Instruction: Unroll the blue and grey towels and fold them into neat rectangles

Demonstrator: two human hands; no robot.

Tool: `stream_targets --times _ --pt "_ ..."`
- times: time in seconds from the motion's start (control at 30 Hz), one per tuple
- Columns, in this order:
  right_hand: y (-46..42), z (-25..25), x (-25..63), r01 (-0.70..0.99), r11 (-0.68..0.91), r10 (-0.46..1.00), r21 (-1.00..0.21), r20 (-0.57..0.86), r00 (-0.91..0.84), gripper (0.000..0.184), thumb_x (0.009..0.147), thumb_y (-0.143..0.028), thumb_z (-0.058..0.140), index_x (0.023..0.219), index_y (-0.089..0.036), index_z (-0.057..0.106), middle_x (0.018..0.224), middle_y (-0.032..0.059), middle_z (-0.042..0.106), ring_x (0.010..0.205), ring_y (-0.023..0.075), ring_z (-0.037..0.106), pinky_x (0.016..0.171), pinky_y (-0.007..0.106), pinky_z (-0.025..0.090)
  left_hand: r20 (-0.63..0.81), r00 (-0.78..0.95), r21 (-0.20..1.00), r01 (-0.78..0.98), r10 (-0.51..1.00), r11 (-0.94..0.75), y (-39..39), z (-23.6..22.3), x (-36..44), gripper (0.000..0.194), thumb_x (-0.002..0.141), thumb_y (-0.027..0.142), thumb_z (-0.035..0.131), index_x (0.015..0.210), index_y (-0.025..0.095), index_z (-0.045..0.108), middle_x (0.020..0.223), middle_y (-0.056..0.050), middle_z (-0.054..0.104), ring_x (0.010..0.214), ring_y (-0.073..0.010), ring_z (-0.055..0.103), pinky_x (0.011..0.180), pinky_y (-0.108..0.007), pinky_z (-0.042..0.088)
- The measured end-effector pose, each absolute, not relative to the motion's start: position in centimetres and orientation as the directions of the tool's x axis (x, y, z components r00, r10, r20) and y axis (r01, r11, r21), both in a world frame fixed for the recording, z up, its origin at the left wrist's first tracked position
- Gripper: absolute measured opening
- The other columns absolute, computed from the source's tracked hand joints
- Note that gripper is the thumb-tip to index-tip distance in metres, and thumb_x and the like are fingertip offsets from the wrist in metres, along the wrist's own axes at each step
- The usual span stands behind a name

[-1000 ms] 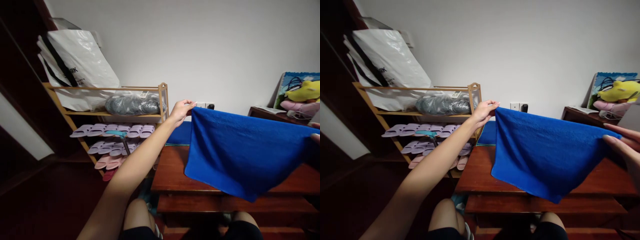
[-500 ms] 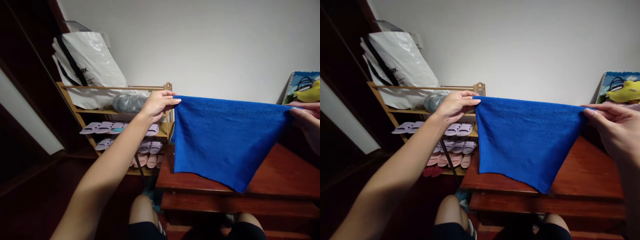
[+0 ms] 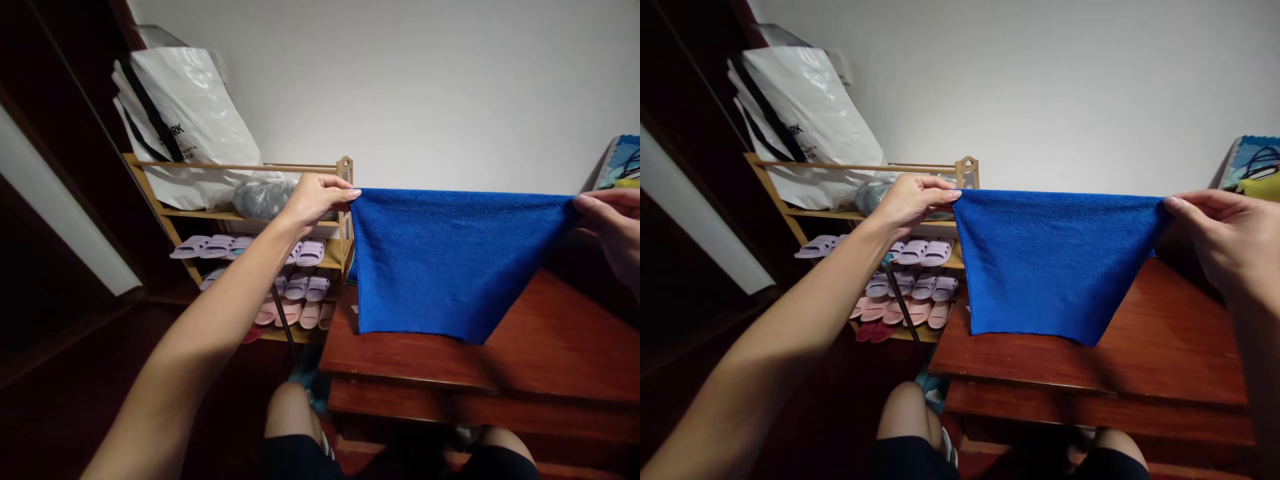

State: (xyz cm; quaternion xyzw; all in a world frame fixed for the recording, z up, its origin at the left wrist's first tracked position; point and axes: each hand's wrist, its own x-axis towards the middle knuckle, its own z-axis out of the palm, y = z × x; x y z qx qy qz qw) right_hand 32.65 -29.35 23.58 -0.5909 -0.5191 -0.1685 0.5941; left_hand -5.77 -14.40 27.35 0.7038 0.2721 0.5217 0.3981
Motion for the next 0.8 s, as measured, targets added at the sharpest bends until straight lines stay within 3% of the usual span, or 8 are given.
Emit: stream_targets --times 0.1,0.2,0.37,0.53,0.63,0.8 --pt "-29.2 23.5 32.5 0.745 0.324 0.425 -0.583 0.793 0.436 0.043 0.067 -0.048 0.074 0.096 -0.017 0.071 0.085 0.0069 0.069 0.063 0.0101 0.058 0.064 0.027 0.051 0.559 0.303 0.796 0.064 0.772 -0.602 -14.0 27.3 -6.1 0.007 0.070 0.013 0.074 0.070 0.013 0.067 0.069 -0.002 0.066 0.064 -0.0126 0.062 0.066 -0.027 0.049" --pt "-29.3 23.6 31.7 0.732 0.382 0.424 -0.564 0.811 0.403 0.040 0.065 -0.044 0.077 0.096 -0.019 0.072 0.087 0.0070 0.070 0.064 0.0093 0.059 0.065 0.026 0.053 0.589 0.292 0.754 0.136 0.754 -0.642 -13.6 27.1 -6.4 0.006 0.069 0.015 0.075 0.071 0.014 0.069 0.072 -0.003 0.067 0.067 -0.0129 0.062 0.066 -0.026 0.048" --pt "-28.9 23.7 30.8 0.680 0.444 0.453 -0.583 0.801 0.391 0.037 0.064 -0.039 0.079 0.095 -0.021 0.071 0.088 0.0054 0.070 0.065 0.0082 0.060 0.065 0.025 0.053 0.582 0.299 0.753 0.153 0.756 -0.640 -13.2 26.7 -6.8 0.011 0.067 0.018 0.077 0.071 0.014 0.068 0.070 -0.002 0.066 0.068 -0.0136 0.062 0.066 -0.027 0.048" --pt "-28.9 24.6 30.3 0.753 0.282 0.470 -0.595 0.769 0.433 0.037 0.065 -0.048 0.075 0.089 -0.020 0.072 0.077 0.0049 0.069 0.059 0.0103 0.058 0.058 0.029 0.051 0.562 0.302 0.760 0.179 0.770 -0.625 -13.8 27.3 -6.9 0.014 0.063 0.015 0.079 0.070 0.014 0.066 0.067 -0.001 0.065 0.066 -0.0135 0.061 0.064 -0.026 0.048" --pt "-29.3 25.2 29.8 0.835 0.160 0.474 -0.527 0.783 0.403 0.038 0.069 -0.052 0.070 0.092 -0.021 0.071 0.081 0.0052 0.069 0.065 0.0110 0.059 0.064 0.032 0.049 0.578 0.289 0.756 0.162 0.763 -0.634 -14.2 27.7 -6.9 0.015 0.062 0.012 0.078 0.070 0.014 0.066 0.066 0.000 0.064 0.065 -0.0129 0.061 0.064 -0.026 0.048" --pt "-30.3 25.4 29.2 0.886 0.164 0.473 -0.434 0.823 0.316 0.042 0.075 -0.054 0.063 0.102 -0.022 0.068 0.092 0.0072 0.068 0.072 0.0116 0.060 0.068 0.033 0.048 0.614 0.230 0.758 0.098 0.755 -0.645 -14.6 28.0 -7.2 0.016 0.058 0.007 0.077 0.067 0.015 0.066 0.065 0.001 0.061 0.063 -0.0110 0.058 0.063 -0.024 0.045"
